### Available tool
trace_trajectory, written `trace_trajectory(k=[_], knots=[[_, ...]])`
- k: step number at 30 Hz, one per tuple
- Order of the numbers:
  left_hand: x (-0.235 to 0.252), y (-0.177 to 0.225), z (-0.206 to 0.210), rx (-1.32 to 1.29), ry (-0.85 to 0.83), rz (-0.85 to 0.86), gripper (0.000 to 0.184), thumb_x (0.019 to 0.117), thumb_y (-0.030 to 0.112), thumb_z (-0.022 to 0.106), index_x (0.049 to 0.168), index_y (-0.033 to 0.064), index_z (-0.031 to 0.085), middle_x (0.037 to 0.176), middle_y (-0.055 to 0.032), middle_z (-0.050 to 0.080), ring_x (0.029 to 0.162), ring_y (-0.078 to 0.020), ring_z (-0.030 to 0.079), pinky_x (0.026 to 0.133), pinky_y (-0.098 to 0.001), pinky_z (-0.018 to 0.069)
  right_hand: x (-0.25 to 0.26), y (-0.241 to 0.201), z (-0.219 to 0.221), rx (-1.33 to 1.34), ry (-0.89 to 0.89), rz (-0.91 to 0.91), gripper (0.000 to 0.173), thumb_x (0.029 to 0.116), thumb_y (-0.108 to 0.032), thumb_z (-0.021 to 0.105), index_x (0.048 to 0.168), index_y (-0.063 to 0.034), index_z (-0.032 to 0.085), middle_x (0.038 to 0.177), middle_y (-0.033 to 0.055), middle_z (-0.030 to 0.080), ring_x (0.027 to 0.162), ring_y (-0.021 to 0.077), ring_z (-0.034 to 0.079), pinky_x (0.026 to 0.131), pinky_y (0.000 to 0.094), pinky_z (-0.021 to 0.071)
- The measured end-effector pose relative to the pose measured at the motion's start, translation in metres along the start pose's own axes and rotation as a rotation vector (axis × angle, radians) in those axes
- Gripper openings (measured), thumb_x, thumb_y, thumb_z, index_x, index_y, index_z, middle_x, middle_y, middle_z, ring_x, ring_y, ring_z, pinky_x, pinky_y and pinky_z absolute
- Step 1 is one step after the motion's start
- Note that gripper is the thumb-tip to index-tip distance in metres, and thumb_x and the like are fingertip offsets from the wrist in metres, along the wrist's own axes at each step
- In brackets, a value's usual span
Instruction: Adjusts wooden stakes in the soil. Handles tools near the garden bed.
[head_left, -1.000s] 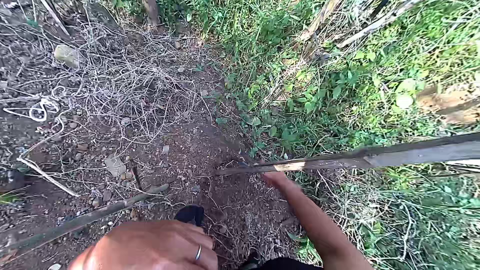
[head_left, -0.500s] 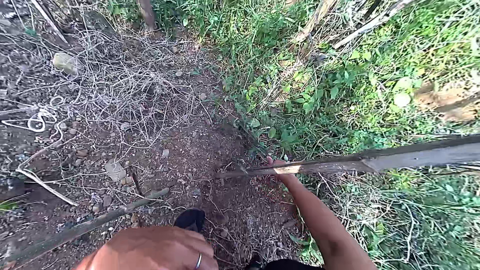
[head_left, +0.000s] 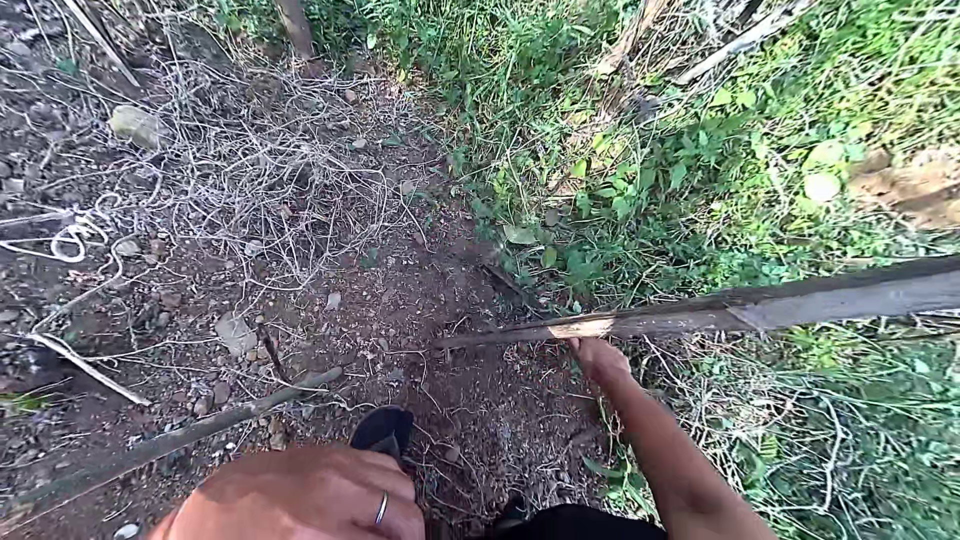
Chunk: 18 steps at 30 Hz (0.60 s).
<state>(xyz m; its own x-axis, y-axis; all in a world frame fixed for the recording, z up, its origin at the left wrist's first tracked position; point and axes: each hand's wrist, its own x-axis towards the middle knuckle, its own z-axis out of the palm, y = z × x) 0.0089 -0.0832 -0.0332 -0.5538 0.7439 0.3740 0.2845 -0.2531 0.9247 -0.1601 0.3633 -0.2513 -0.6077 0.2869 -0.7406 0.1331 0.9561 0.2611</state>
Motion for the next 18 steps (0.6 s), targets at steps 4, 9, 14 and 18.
trace_trajectory(k=[4,9,14,18], knots=[[0.0,0.003,0.0,0.012,-0.012,0.009,0.053,0.1018,0.053,0.055,0.119,0.0056,0.071,0.095,-0.0099,0.071,0.101,-0.0174,0.065,0.096,-0.0285,0.0478,-0.007,0.0,-0.019,0.011,-0.025,0.057,0.086,0.1081,-0.061,0.012,0.138,0.0046,0.058,0.144,0.029,0.056,0.137,0.0436,0.053,0.108,0.0647,0.0417],[0.004,0.001,-0.003,-0.031,-0.041,-0.003,0.052,0.1014,0.053,0.056,0.12,0.0063,0.071,0.096,-0.0099,0.072,0.101,-0.0172,0.065,0.097,-0.0289,0.0488,-0.041,-0.03,0.012,0.092,-0.114,-0.102,0.084,0.1097,-0.057,0.011,0.137,0.0072,0.056,0.142,0.0321,0.056,0.135,0.0461,0.053,0.108,0.0656,0.0416],[0.013,-0.002,0.0,0.005,-0.062,0.021,0.051,0.1021,0.051,0.056,0.118,0.0049,0.071,0.098,-0.0109,0.072,0.102,-0.0187,0.065,0.098,-0.0297,0.048,-0.063,-0.037,0.018,-0.077,-0.041,-0.204,0.08,0.1077,-0.063,0.02,0.142,0.0014,0.053,0.133,0.0311,0.062,0.126,0.048,0.06,0.101,0.0666,0.0467],[0.022,-0.002,0.006,0.038,-0.075,0.034,0.052,0.1032,0.051,0.054,0.116,0.0031,0.071,0.097,-0.0106,0.072,0.101,-0.0185,0.065,0.096,-0.029,0.049,-0.034,-0.018,-0.003,-0.048,-0.024,-0.136,0.078,0.109,-0.06,0.02,0.141,0.0019,0.054,0.138,0.0308,0.059,0.132,0.048,0.056,0.104,0.0676,0.0437]])
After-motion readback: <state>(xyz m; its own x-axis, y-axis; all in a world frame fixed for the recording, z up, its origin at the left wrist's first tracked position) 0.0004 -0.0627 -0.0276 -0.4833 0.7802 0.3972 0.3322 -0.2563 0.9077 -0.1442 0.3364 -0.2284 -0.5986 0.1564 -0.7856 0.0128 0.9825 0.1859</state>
